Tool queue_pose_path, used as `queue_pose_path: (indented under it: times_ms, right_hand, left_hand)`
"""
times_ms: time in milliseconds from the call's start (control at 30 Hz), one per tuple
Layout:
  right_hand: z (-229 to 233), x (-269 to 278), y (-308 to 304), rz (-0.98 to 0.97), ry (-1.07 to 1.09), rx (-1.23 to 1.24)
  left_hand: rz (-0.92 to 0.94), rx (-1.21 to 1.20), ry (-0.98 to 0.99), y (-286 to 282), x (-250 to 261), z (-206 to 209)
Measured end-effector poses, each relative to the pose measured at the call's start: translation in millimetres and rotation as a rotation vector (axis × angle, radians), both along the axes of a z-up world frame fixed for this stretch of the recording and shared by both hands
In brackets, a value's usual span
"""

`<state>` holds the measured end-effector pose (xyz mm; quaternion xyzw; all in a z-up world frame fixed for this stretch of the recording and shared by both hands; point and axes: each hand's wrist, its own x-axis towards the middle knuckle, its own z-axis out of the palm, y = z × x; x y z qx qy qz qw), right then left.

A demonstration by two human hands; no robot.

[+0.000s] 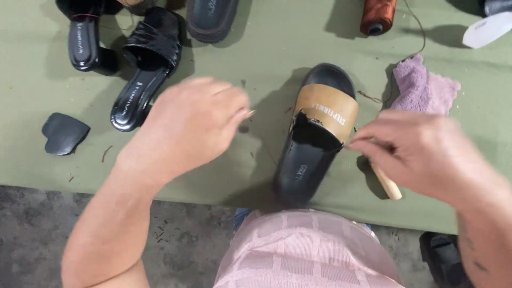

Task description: Hand-stitching the upper part of a sandal to its sole using a repair awl and thread

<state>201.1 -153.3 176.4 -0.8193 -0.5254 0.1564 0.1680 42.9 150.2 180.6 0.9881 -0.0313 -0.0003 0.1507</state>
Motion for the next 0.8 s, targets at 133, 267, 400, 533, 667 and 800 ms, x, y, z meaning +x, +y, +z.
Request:
queue_pose_path:
  times_ms: [133,267,400,533,667,800]
  right_hand:
    - [54.8,-3.8,10.9,0.046,-0.198,0.143]
    - [97.0,-17.0,32.8,0.191,-0.175,0.351]
    - [108.1,-13.8,42.5,0.246,-0.373,0.315]
    - [105.4,-11.2,47.6,0.272,-0.355,0.428]
    - [105.7,-10.7,48.7,0.295,-0.32,0.556]
    - [103.8,-8.4,33.0,0.259,-0.347,0.489]
  left_hand:
    - [-0.219,0.05,-0.257,-27.0,13.2,70.0]
    - [-0.308,-0.047,-0.326,-45.8,26.1,89.1]
    - [-0.307,-0.085,-0.365,-41.5,29.4,93.7]
    - [-0.303,-0.166,-0.401,-25.2,21.6,93.3]
    - [-0.306,-0.262,-0.43,-20.3,21.4,88.2]
    - [-0.305,-0.325,-0.452,-26.5,30.4,82.8]
